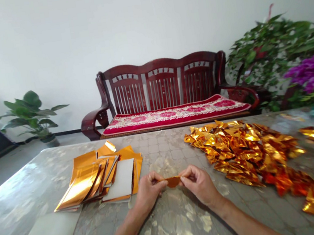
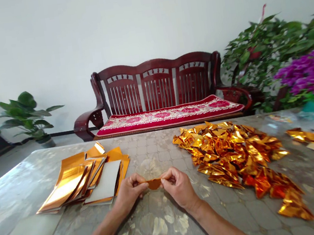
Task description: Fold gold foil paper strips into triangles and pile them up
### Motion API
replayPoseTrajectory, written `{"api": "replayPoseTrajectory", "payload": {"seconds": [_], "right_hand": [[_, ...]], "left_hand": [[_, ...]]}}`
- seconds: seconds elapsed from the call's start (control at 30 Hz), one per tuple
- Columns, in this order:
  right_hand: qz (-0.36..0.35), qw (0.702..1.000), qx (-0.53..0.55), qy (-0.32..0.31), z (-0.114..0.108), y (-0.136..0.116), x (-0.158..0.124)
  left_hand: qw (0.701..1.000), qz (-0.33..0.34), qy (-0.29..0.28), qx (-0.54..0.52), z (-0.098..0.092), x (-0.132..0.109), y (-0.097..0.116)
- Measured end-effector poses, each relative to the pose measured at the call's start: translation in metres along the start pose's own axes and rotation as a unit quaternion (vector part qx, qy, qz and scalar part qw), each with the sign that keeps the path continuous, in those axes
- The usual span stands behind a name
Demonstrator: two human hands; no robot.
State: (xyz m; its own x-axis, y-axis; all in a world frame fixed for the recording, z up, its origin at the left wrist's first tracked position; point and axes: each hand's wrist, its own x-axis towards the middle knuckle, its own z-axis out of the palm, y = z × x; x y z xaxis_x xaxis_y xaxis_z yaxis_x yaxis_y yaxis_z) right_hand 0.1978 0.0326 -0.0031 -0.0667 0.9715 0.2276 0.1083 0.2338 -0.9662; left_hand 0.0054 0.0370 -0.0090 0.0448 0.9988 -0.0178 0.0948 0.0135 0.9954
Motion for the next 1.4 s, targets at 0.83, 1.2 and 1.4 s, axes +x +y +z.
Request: {"api": "replayPoseTrajectory", "payload": {"seconds": [0.83,1.2,1.4], "right_hand": [[0.095,0.989,0.081,0.079,-0.009,0.016,0.011],[0.003,0.998,-0.059,-0.018,-0.032,0.016,0.018],[-0.062,0.988,-0.134,-0.052,-0.045,0.015,0.02]], "left_hand": [[0.988,0.01,-0.134,-0.073,0.011,0.023,0.005],[0.978,0.142,-0.097,0.12,0.01,0.031,-0.01],[0.923,0.27,-0.152,0.228,0.005,0.026,-0.004]]}}
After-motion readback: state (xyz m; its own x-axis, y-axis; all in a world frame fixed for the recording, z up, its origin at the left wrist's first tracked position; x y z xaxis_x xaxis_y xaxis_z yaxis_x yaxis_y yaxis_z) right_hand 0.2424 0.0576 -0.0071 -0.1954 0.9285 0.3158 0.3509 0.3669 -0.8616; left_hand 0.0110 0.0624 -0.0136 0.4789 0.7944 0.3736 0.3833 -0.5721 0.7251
